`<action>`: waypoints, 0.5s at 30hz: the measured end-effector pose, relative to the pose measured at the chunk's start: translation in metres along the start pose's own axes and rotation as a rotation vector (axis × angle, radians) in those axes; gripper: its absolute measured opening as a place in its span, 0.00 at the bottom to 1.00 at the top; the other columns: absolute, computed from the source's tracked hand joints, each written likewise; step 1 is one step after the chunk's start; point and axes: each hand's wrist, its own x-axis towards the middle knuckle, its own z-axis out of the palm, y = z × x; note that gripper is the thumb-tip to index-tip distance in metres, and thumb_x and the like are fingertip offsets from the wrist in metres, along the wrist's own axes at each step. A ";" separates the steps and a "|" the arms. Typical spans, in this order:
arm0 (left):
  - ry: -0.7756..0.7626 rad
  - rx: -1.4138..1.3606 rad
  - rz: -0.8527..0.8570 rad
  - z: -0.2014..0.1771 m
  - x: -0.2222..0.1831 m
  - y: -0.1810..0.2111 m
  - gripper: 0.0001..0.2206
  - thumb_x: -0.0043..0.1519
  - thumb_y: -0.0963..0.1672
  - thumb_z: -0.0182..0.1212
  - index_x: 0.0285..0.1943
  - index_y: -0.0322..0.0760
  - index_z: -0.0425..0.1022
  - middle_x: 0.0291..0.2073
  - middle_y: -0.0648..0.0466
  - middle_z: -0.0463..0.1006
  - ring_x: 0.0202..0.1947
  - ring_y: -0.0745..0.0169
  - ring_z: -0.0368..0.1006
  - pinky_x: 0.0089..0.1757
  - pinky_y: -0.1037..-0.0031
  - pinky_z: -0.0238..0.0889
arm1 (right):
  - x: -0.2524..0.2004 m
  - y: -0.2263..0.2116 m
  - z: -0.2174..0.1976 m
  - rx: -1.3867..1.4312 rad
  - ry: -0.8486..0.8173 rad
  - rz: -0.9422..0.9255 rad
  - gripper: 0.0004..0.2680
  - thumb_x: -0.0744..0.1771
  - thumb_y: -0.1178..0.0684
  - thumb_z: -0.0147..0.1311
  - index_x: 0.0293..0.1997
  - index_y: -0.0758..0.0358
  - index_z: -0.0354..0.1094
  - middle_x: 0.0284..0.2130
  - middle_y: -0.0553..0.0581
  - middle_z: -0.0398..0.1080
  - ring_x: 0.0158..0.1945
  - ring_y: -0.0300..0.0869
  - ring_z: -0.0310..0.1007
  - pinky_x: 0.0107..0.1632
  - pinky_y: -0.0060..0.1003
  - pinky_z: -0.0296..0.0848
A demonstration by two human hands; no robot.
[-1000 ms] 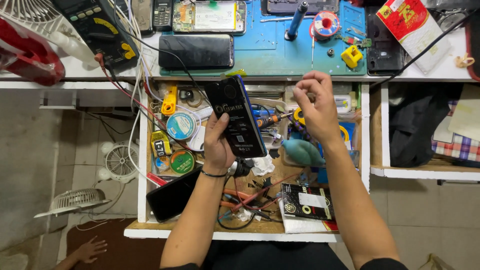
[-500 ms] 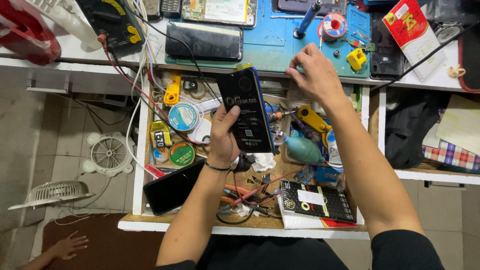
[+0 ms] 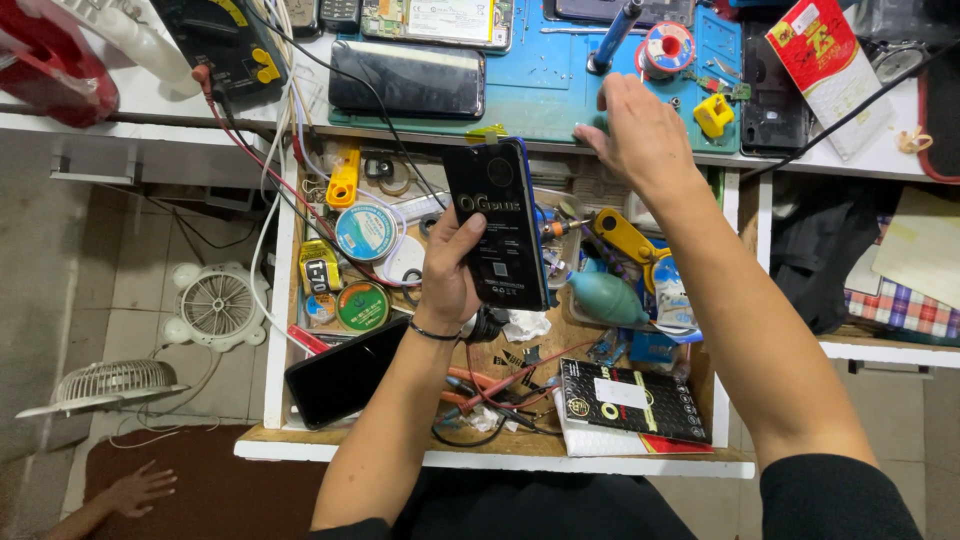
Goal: The person holds a smartphone and uses a screwdriver to pry open the back cover. They repeatedly insert the tool along the edges to separate the case, then rotate the phone to access different sides.
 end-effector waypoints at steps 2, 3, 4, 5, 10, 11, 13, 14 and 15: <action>-0.004 -0.001 0.006 -0.001 0.000 -0.001 0.15 0.67 0.42 0.57 0.62 0.31 0.71 0.48 0.46 0.79 0.47 0.51 0.77 0.48 0.64 0.74 | 0.000 -0.002 0.000 -0.021 0.008 -0.007 0.15 0.70 0.43 0.63 0.45 0.64 0.61 0.40 0.63 0.69 0.35 0.58 0.71 0.37 0.56 0.71; -0.007 -0.002 0.012 -0.002 0.000 -0.002 0.15 0.67 0.42 0.57 0.62 0.31 0.71 0.48 0.46 0.79 0.47 0.52 0.77 0.48 0.65 0.74 | 0.000 -0.003 0.000 -0.041 0.015 -0.015 0.15 0.69 0.42 0.63 0.42 0.63 0.63 0.40 0.62 0.71 0.34 0.56 0.72 0.38 0.54 0.73; -0.006 -0.004 0.013 -0.002 0.001 -0.002 0.15 0.67 0.42 0.57 0.62 0.31 0.71 0.48 0.46 0.79 0.47 0.52 0.77 0.48 0.65 0.74 | -0.003 0.003 0.010 -0.043 0.015 -0.016 0.15 0.69 0.42 0.63 0.42 0.63 0.63 0.40 0.62 0.71 0.34 0.56 0.72 0.38 0.54 0.73; -0.004 -0.010 0.017 -0.003 0.001 -0.003 0.15 0.67 0.42 0.57 0.62 0.32 0.71 0.48 0.46 0.79 0.47 0.51 0.77 0.48 0.64 0.74 | -0.006 0.010 0.020 -0.142 0.139 -0.089 0.13 0.71 0.41 0.62 0.38 0.60 0.67 0.36 0.57 0.69 0.29 0.53 0.71 0.28 0.50 0.70; -0.017 0.002 0.013 -0.004 0.001 -0.003 0.14 0.67 0.42 0.57 0.61 0.32 0.71 0.46 0.48 0.80 0.46 0.53 0.77 0.47 0.67 0.74 | -0.022 0.013 0.025 -0.215 0.354 -0.211 0.11 0.73 0.45 0.60 0.35 0.58 0.76 0.34 0.50 0.71 0.25 0.46 0.70 0.18 0.41 0.68; -0.009 -0.010 0.018 -0.004 0.001 -0.005 0.15 0.67 0.42 0.57 0.61 0.32 0.71 0.47 0.47 0.79 0.47 0.52 0.77 0.47 0.65 0.74 | -0.025 0.012 0.024 -0.207 0.337 -0.205 0.11 0.73 0.48 0.57 0.35 0.62 0.74 0.34 0.52 0.70 0.25 0.47 0.69 0.18 0.43 0.68; -0.001 -0.019 0.024 -0.004 0.001 -0.005 0.15 0.67 0.42 0.57 0.62 0.32 0.71 0.48 0.46 0.79 0.48 0.51 0.77 0.48 0.64 0.74 | -0.026 0.011 0.024 -0.197 0.322 -0.200 0.11 0.74 0.51 0.54 0.35 0.65 0.71 0.33 0.54 0.70 0.24 0.49 0.68 0.18 0.45 0.67; -0.002 -0.026 0.023 -0.005 0.001 -0.006 0.15 0.67 0.42 0.57 0.62 0.32 0.71 0.48 0.46 0.79 0.48 0.51 0.77 0.48 0.64 0.73 | -0.026 0.011 0.025 -0.218 0.327 -0.206 0.10 0.73 0.54 0.53 0.34 0.65 0.70 0.30 0.55 0.67 0.24 0.48 0.65 0.17 0.44 0.65; -0.003 -0.033 0.022 -0.005 0.001 -0.007 0.15 0.67 0.42 0.57 0.62 0.32 0.71 0.48 0.46 0.79 0.47 0.51 0.77 0.47 0.64 0.73 | -0.025 0.011 0.027 -0.240 0.332 -0.212 0.09 0.73 0.57 0.52 0.33 0.65 0.68 0.28 0.55 0.64 0.23 0.47 0.62 0.16 0.43 0.62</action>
